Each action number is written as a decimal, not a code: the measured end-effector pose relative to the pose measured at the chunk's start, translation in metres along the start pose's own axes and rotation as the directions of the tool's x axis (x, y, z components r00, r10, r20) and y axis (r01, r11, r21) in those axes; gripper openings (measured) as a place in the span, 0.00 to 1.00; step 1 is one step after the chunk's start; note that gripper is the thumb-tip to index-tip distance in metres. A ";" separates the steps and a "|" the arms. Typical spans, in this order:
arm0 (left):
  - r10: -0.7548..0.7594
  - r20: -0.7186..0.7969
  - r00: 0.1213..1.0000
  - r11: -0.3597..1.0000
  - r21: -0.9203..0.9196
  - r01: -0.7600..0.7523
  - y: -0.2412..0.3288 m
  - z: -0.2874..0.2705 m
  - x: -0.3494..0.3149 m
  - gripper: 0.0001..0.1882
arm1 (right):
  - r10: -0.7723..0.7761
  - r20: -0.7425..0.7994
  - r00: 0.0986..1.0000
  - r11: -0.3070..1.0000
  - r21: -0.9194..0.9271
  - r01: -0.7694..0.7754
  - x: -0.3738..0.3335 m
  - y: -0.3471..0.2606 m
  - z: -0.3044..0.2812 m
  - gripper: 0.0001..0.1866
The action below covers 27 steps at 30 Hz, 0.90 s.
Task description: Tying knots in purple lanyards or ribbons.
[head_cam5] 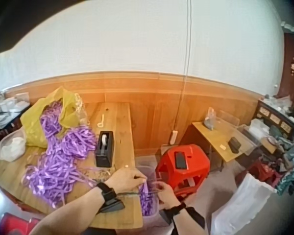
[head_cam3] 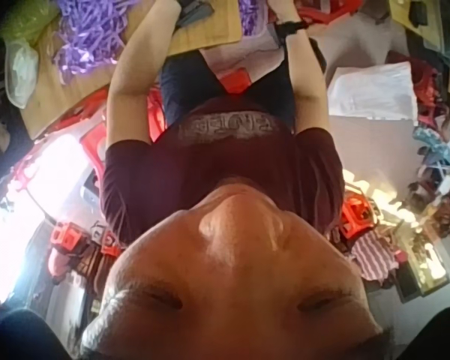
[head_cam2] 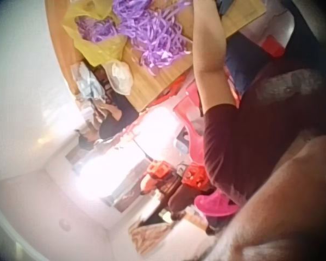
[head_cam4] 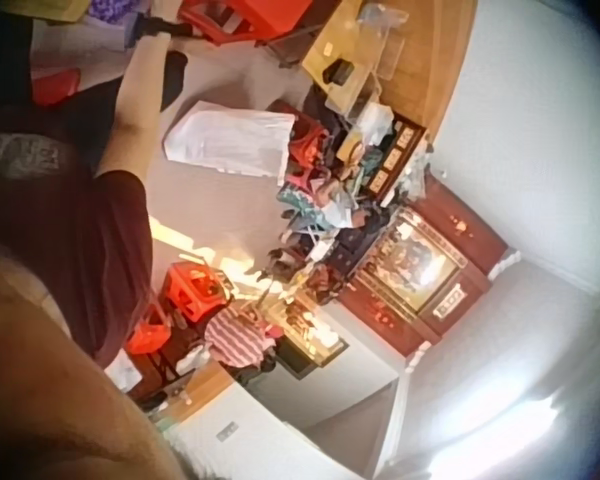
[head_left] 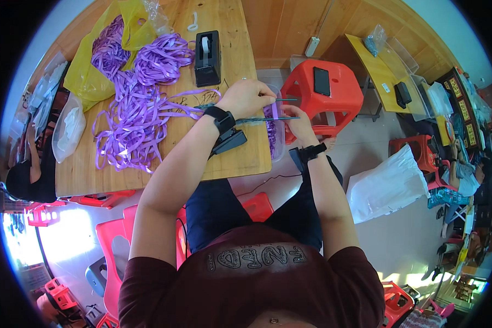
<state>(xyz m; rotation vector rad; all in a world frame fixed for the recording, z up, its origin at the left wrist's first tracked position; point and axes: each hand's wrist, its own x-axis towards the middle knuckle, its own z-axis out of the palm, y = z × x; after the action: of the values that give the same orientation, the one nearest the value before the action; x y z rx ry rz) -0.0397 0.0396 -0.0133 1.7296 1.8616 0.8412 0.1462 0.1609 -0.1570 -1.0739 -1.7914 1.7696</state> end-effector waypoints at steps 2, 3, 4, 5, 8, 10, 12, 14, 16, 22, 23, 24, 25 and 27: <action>-0.020 -0.009 1.000 1.000 -0.020 0.019 -0.007 -0.001 -0.002 0.13 | -0.112 0.011 0.994 0.991 0.078 0.111 -0.011 -0.018 0.013 0.14; -0.028 -0.014 1.000 0.999 -0.041 0.028 -0.008 -0.002 -0.002 0.13 | -0.204 0.068 0.977 0.970 0.148 0.192 -0.016 -0.028 0.016 0.14; -0.028 -0.012 1.000 0.999 -0.041 0.027 -0.009 -0.001 -0.002 0.13 | -0.297 0.119 0.947 0.938 0.222 0.266 -0.019 -0.034 0.021 0.13; -0.025 -0.002 1.000 0.999 -0.041 0.025 -0.006 0.000 0.000 0.13 | -0.299 0.109 0.948 0.937 0.220 0.270 -0.017 -0.031 0.024 0.13; -0.024 0.012 1.000 0.999 -0.043 0.024 -0.002 0.002 0.002 0.14 | -0.430 0.057 0.901 0.898 0.130 0.420 -0.015 -0.029 0.035 0.09; -0.037 0.008 0.999 0.998 -0.045 0.038 -0.006 0.000 -0.001 0.14 | -0.237 0.044 0.971 0.966 0.115 0.231 -0.030 -0.028 0.043 0.04; 0.000 0.004 1.000 1.000 -0.011 0.000 -0.004 0.001 -0.001 0.14 | -0.184 0.101 0.978 0.981 0.086 0.176 -0.043 -0.014 0.040 0.06; -0.015 -0.003 1.000 0.999 -0.029 0.015 -0.006 0.001 -0.001 0.14 | -0.126 0.165 0.978 0.991 0.056 0.118 -0.059 0.005 0.038 0.09; -0.026 -0.005 1.000 0.998 -0.052 0.026 -0.007 0.002 0.001 0.14 | -0.080 0.239 0.968 0.997 0.038 0.073 -0.079 0.023 0.036 0.13; -0.014 -0.009 1.000 0.999 -0.029 0.013 -0.009 0.002 0.000 0.14 | 0.012 0.318 0.948 0.969 0.229 -0.089 -0.142 0.016 0.033 0.12; -0.006 -0.005 1.000 1.000 -0.020 0.006 -0.007 0.002 0.000 0.14 | 0.009 0.339 0.941 0.953 0.283 -0.111 -0.151 0.008 0.030 0.11; -0.004 -0.002 1.000 1.000 -0.008 0.004 -0.006 0.002 0.000 0.14 | 0.021 0.340 0.940 0.939 0.317 -0.135 -0.159 0.001 0.027 0.09; -0.004 -0.004 1.000 1.000 -0.007 0.004 -0.006 0.001 -0.001 0.14 | 0.019 0.341 0.940 0.939 0.316 -0.134 -0.163 -0.008 0.023 0.09; 0.002 -0.004 1.000 1.000 -0.011 -0.002 -0.005 0.001 -0.001 0.13 | -0.011 0.339 0.941 0.953 0.289 -0.093 -0.173 -0.023 0.017 0.10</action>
<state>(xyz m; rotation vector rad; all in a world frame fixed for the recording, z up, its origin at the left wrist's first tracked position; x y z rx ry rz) -0.0429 0.0383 -0.0175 1.7245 1.8552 0.8551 0.2358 0.0226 -0.0973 -0.7229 -1.6084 2.2756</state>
